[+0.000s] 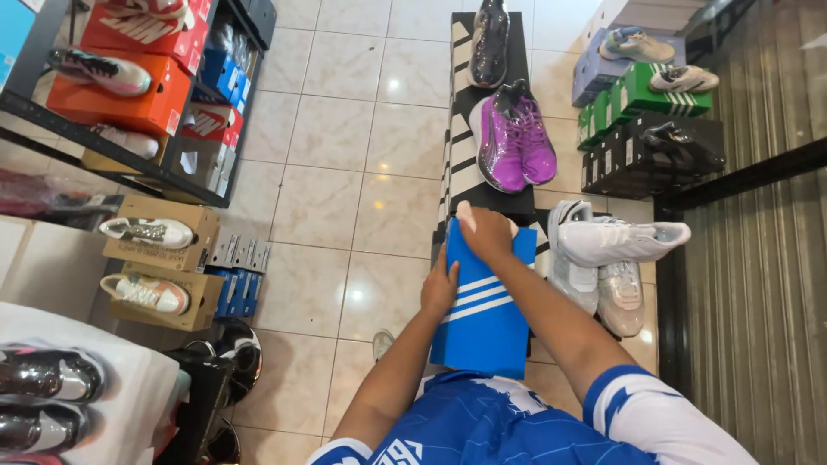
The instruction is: Clean and organize various shoe boxes and shoes using a cloth in a warehouse setting.
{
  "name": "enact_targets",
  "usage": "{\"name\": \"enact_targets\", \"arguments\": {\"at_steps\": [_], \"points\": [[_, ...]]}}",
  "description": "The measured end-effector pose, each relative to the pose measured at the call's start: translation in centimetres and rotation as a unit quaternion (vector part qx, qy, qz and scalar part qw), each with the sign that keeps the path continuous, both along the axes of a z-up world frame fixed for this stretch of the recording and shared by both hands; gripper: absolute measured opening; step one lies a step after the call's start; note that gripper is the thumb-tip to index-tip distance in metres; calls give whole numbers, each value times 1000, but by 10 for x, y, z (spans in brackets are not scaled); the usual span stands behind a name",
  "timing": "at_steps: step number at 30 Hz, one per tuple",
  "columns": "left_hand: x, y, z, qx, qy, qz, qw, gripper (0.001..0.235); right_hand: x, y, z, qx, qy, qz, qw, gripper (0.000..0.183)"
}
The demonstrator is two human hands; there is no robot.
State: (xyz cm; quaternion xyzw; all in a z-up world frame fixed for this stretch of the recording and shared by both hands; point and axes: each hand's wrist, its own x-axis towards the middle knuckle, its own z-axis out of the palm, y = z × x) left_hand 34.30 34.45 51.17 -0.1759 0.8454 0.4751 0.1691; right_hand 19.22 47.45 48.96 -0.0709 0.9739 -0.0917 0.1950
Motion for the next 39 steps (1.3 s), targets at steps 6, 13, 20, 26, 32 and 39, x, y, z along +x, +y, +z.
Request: {"name": "enact_targets", "arguments": {"at_steps": [6,13,20,26,32,39], "points": [[1,1,6,-6,4,-4,1000,61,141,53,51,-66,210,251,943,54],[2,7,3,13,8,2,1000,63,136,104,84,-150,140,113,972,59],[6,0,19,2,25,10,1000,63,92,133,-74,-440,27,-218,871,66],[0,4,-8,-10,33,10,999,64,102,96,12,-506,-35,-429,748,83],[3,-1,-6,-7,18,24,1000,61,216,84,76,-564,-107,-457,679,90],[-4,8,-9,-6,13,2,1000,62,316,86,89,-519,-174,-548,632,83]]}}
